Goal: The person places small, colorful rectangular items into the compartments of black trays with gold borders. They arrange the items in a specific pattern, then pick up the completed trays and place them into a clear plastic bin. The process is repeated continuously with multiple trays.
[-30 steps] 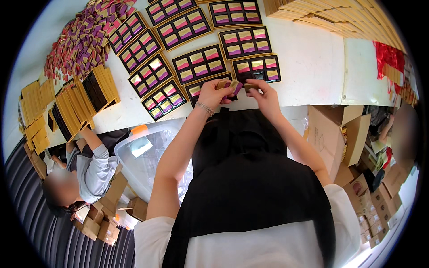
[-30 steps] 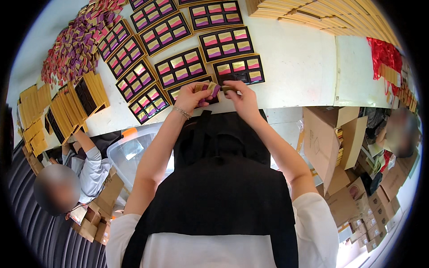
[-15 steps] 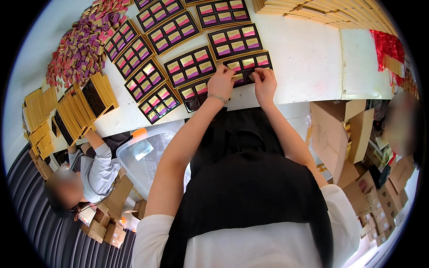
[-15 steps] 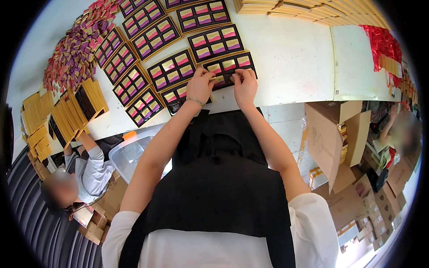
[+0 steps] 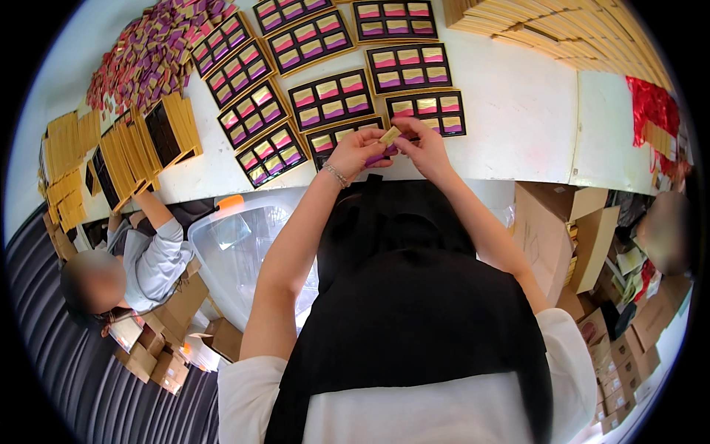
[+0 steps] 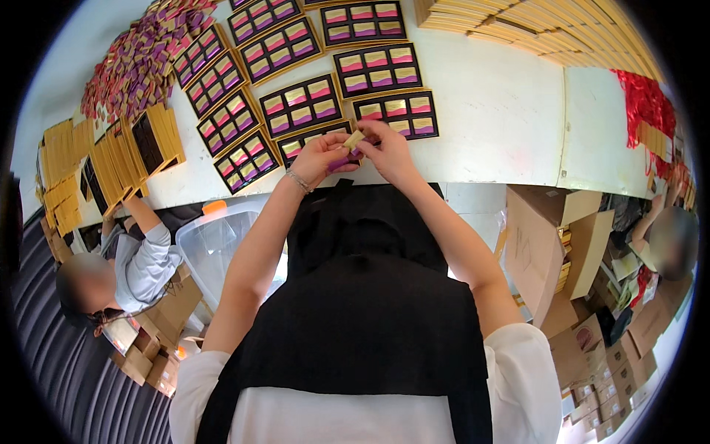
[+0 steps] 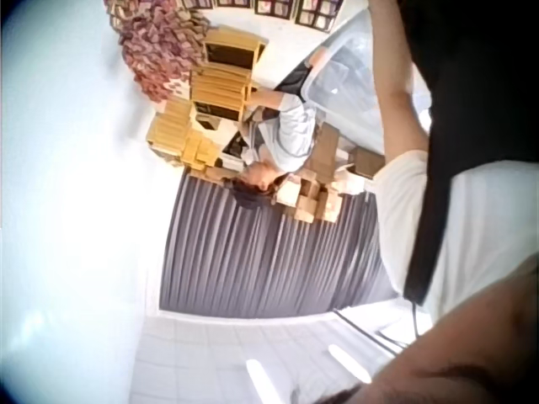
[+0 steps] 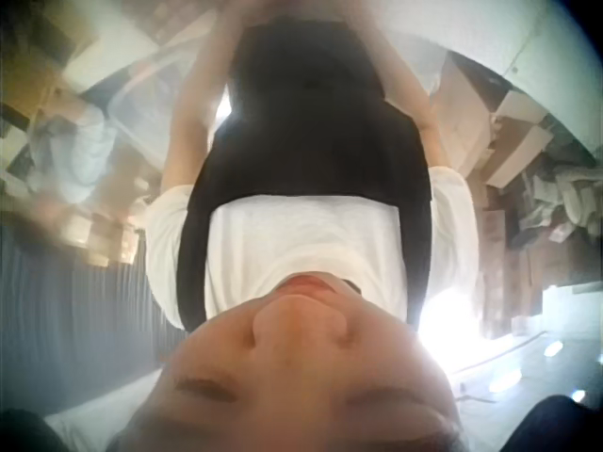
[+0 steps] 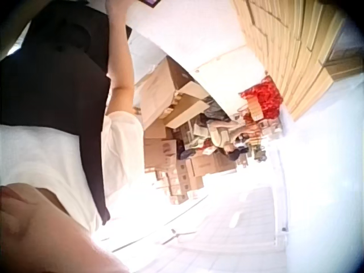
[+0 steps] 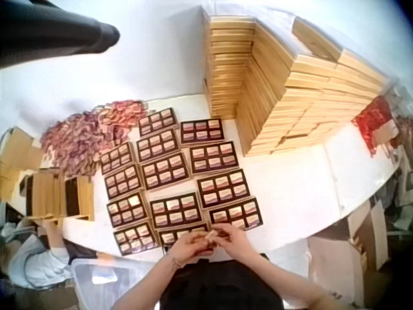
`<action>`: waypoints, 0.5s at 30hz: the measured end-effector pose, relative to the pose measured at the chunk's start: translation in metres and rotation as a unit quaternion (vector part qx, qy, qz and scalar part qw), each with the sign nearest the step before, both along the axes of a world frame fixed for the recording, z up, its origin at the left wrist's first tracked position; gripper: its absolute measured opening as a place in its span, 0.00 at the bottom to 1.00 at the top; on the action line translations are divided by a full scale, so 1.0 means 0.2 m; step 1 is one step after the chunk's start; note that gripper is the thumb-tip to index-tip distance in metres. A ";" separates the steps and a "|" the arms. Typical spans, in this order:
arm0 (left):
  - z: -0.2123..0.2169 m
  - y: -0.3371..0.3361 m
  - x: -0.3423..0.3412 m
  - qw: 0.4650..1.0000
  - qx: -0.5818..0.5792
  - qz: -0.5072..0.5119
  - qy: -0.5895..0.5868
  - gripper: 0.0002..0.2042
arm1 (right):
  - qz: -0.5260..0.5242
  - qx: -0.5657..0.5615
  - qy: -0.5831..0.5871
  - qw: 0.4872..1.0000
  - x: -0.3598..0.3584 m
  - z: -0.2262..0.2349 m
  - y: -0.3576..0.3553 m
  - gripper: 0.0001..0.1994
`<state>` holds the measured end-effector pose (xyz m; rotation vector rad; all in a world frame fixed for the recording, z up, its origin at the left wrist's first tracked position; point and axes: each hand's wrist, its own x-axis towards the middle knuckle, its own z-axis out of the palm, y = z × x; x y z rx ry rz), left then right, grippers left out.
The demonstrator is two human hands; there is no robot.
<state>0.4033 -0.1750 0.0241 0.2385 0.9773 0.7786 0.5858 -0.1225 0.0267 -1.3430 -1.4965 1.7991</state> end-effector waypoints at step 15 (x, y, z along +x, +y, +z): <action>-0.13 -0.35 -0.06 0.813 0.108 0.077 0.568 0.12 | 0.116 0.137 -0.225 0.958 -0.16 -0.14 -0.16 0.09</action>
